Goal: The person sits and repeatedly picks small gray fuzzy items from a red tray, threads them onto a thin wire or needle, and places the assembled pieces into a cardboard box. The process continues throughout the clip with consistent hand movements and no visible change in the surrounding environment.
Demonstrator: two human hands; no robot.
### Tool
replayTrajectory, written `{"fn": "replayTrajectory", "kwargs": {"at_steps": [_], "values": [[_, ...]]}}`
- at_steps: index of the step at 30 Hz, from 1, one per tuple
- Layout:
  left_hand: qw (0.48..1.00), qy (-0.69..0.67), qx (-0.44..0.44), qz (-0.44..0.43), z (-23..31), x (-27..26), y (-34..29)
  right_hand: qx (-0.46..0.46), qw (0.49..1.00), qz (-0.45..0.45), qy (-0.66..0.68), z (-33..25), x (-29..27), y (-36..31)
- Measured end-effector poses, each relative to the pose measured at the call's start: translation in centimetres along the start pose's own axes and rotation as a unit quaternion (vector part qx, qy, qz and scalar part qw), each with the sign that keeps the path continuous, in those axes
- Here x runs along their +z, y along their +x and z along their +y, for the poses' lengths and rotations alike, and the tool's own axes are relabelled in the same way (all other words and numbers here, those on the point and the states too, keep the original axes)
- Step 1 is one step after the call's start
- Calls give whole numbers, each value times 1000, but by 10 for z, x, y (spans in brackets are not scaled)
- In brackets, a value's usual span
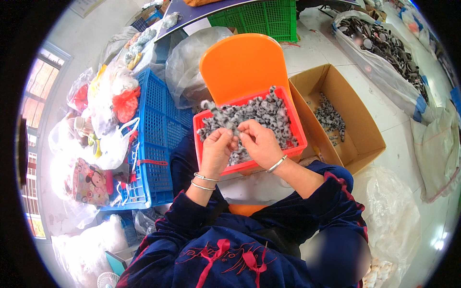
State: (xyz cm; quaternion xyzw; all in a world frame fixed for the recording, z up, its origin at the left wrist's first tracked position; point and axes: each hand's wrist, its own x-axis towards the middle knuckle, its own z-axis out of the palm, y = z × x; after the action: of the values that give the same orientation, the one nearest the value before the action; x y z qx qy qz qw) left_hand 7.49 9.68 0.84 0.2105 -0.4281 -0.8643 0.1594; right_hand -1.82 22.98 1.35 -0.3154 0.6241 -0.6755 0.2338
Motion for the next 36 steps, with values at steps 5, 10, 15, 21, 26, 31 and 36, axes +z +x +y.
{"fn": "replayTrajectory", "kwargs": {"at_steps": [5,10,15,21,26,31,36], "values": [[999,35,13,-19,-6,0,1,26,999,-16,20,-4,-3,3],[997,32,75,16,18,-10,12,170,978,-114,50,-18,-18,11],[995,35,82,32,27,-21,11,160,977,-140,11,-16,-22,11],[996,78,47,24,18,-13,4,74,987,-129,-65,-9,-22,11],[984,166,-44,-49,2,-10,-2,50,985,-153,-69,-7,-26,11],[976,211,-35,-42,30,-1,-8,65,976,-180,-108,-11,-31,11],[981,195,-6,-2,40,-7,-3,99,977,-169,-86,-7,-43,19]]}}
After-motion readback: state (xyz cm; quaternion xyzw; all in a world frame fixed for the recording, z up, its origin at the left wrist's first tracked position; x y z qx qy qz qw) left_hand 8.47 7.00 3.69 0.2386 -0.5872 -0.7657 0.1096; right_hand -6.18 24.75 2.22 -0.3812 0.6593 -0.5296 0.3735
